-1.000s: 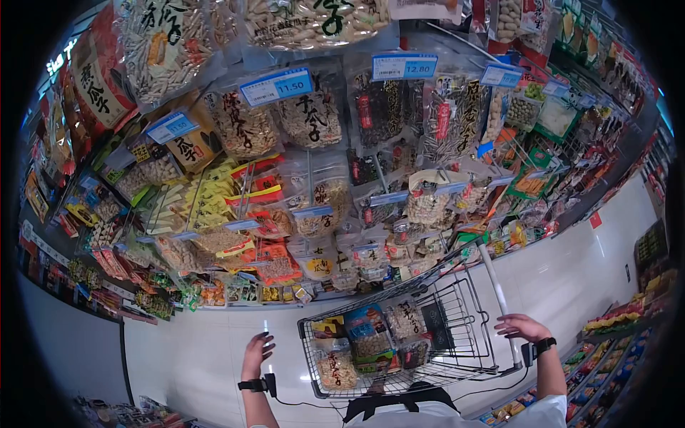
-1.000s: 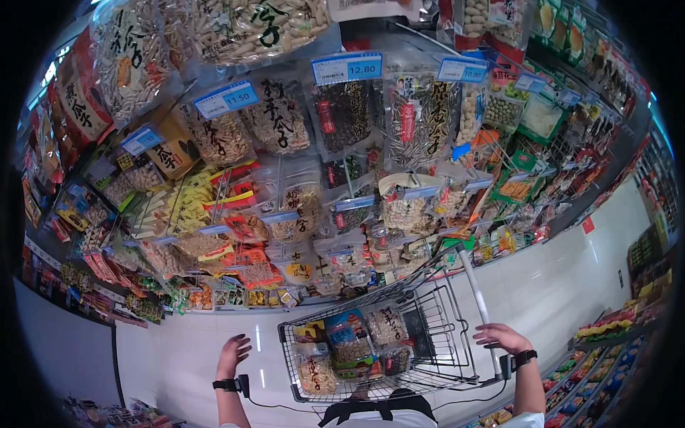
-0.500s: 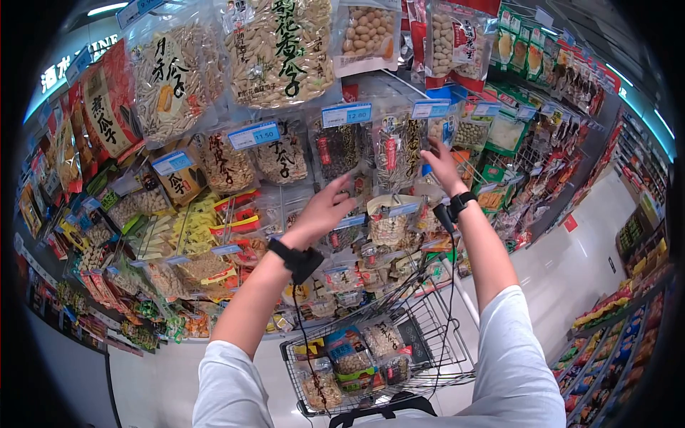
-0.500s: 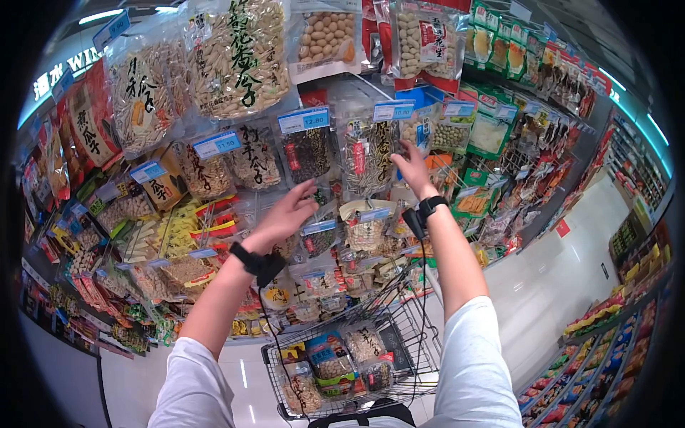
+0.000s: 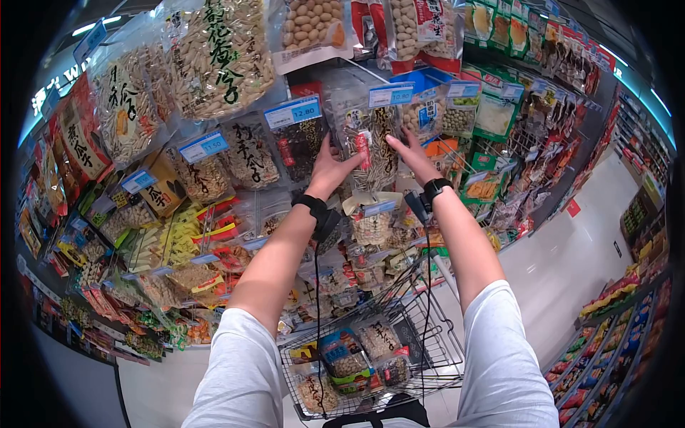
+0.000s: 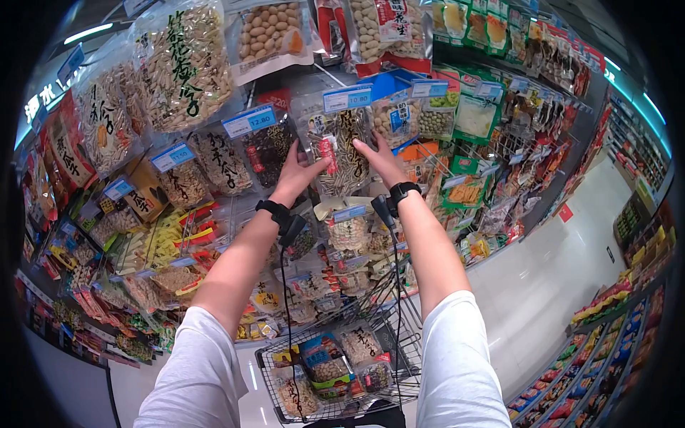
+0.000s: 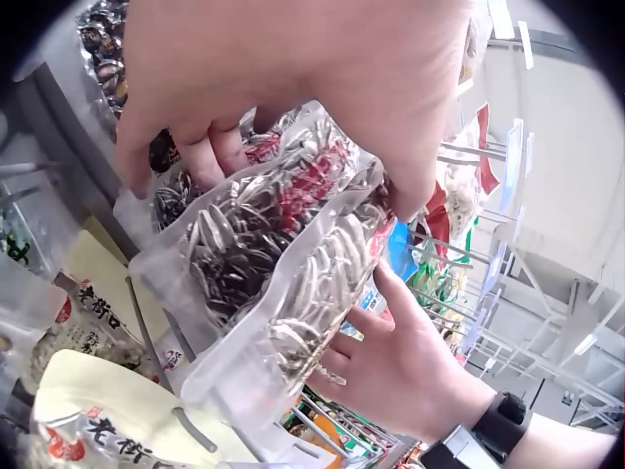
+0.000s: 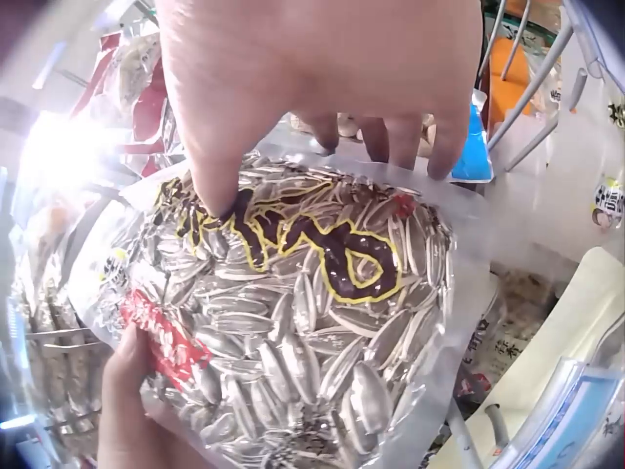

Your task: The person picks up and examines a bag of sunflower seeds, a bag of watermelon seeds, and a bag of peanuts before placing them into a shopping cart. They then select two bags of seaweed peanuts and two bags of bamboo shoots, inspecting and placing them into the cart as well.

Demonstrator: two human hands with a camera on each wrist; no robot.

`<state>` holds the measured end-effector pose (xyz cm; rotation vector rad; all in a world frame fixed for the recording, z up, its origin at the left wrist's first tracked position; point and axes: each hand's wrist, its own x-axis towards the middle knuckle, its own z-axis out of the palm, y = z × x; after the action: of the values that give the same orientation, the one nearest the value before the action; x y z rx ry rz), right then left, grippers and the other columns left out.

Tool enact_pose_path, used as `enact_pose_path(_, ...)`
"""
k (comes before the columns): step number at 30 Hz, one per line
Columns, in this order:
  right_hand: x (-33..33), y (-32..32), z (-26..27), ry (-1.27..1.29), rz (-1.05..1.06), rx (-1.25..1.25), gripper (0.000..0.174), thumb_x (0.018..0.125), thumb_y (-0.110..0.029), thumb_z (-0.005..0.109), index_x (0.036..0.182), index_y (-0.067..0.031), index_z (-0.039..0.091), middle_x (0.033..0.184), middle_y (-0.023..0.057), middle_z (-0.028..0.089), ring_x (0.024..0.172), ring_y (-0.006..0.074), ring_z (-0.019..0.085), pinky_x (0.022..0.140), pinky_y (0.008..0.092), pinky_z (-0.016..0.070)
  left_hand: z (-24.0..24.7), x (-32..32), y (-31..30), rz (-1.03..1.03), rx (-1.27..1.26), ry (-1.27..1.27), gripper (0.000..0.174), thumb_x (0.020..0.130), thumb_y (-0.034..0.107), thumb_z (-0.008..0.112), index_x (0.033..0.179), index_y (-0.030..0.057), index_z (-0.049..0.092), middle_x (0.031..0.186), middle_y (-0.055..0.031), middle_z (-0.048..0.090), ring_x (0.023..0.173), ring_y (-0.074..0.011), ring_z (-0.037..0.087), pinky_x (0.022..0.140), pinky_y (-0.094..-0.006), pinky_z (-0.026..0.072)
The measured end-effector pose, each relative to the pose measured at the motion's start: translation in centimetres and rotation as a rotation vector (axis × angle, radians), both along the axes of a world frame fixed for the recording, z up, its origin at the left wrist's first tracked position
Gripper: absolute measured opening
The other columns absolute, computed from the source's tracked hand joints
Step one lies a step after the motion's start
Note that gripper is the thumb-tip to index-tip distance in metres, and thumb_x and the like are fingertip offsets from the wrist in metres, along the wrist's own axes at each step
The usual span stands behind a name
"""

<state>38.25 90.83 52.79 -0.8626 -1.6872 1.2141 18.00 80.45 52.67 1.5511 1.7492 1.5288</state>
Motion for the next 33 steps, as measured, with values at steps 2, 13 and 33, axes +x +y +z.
enact_pose_path(2,0.2,-0.7,0.6,-0.01,0.026,-0.049,0.105,0.076,-0.061,0.065,0.147,-0.0016,0.017,0.148,0.0237,0.024,0.138,0.0344,0.026,0.109,0.0444,0.0265,1.5,0.2,-0.8,-0.174,-0.138,-0.067,0.096,0.075,0.037,0.078,0.142,-0.0033,0.022,0.127,-0.0184,0.05,0.114,-0.0211,0.052,0.094,-0.0329,0.0426)
enact_pose_path(13,3.6,-5.6,3.9,-0.197,0.122,-0.046,0.109,0.073,-0.066,0.064,0.143,0.0064,0.022,0.146,0.0228,0.031,0.135,0.0303,0.031,0.11,0.038,0.0247,3.4,2.0,-4.4,-0.238,0.119,-0.201,0.061,0.086,0.036,0.065,0.127,-0.0034,0.044,0.119,-0.0149,0.058,0.109,-0.0199,0.055,0.093,-0.0306,0.041)
enact_pose_path(33,13.5,-23.6,-3.2,0.1,0.472,-0.367,0.059,0.089,-0.025,0.065,0.135,-0.0033,0.037,0.124,0.0084,0.056,0.113,0.0149,0.054,0.097,0.0321,0.0448,-2.0,11.4,-25.0,-0.447,-0.206,-0.491,0.055,0.086,0.029,0.067,0.127,-0.0008,0.046,0.112,-0.0065,0.061,0.098,-0.0125,0.06,0.088,-0.0282,0.0474)
